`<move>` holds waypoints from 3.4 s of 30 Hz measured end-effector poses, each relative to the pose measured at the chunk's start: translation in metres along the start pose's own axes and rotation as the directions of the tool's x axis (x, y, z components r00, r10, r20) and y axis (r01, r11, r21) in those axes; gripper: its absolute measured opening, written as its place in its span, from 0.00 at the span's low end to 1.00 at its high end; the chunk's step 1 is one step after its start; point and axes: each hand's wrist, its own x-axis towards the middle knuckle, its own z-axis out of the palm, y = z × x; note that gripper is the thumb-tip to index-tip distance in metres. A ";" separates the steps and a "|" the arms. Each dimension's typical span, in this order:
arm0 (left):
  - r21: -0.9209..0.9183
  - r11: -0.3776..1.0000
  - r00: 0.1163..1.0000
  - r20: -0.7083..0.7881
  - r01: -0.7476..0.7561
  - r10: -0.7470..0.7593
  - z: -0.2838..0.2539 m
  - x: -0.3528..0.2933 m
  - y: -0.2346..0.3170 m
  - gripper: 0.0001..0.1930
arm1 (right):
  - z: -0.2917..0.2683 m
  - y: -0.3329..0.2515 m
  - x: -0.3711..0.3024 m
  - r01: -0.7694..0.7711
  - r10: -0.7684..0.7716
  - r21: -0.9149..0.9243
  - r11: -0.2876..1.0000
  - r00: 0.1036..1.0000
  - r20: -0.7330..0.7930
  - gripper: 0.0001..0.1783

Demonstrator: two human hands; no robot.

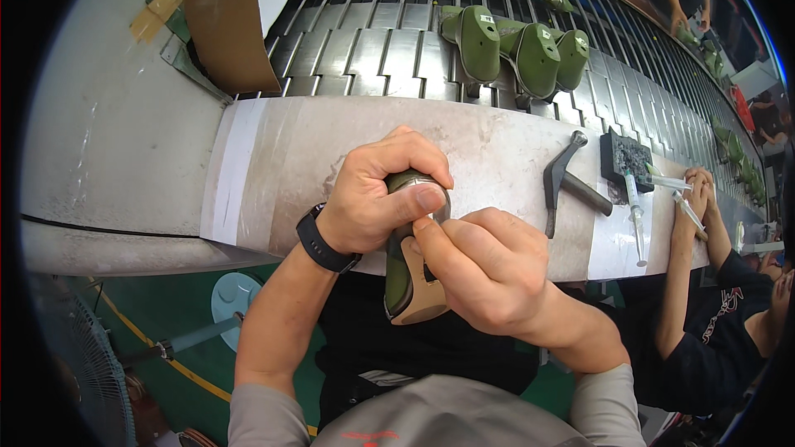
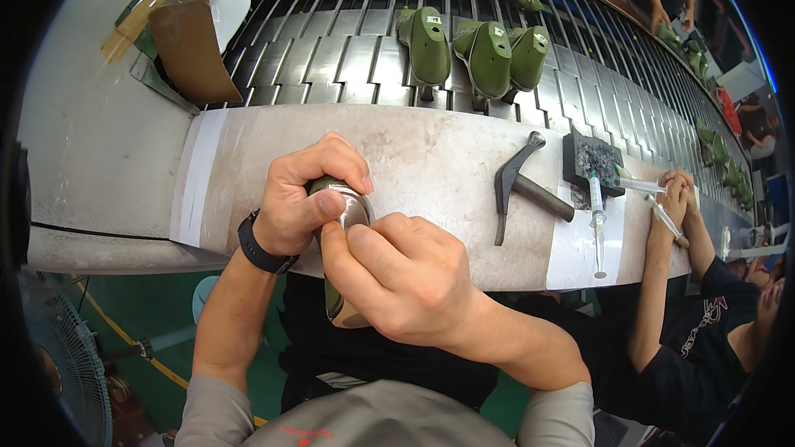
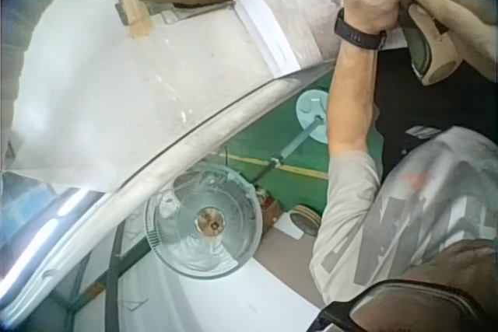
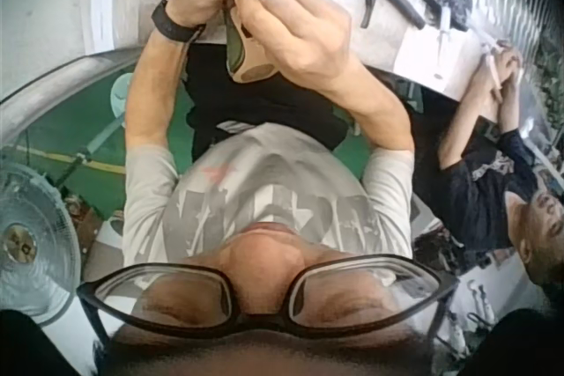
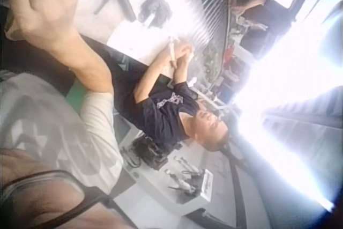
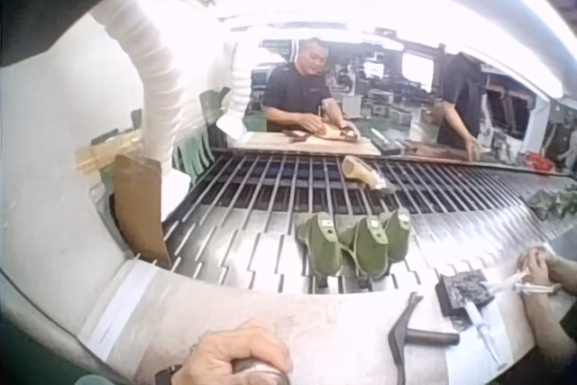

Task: The person attaches the sole and heel onto a lasted shoe upper by hand, hammers along the edges using a hammer, and places the assembled shoe onto a conveyor belt.

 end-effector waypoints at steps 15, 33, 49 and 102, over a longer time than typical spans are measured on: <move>0.189 0.981 0.835 0.545 -0.029 -0.081 -0.042 0.016 0.043 0.32 | 0.000 -0.005 -0.006 0.056 -0.052 0.077 0.995 0.998 -0.046 0.16; 0.084 0.988 0.978 0.156 0.128 -0.140 -0.008 0.022 0.000 0.32 | 0.008 0.052 0.006 -0.148 0.150 0.208 0.967 0.989 0.010 0.19; 0.034 0.997 0.980 0.189 0.064 -0.069 -0.014 0.043 -0.018 0.35 | 0.008 0.062 0.006 -0.253 0.249 0.149 0.956 0.968 0.044 0.19; 0.831 0.436 0.938 0.322 -0.347 0.132 0.027 -0.007 0.160 0.33 | -0.057 -0.011 0.016 -0.267 0.215 0.525 0.808 0.963 0.160 0.23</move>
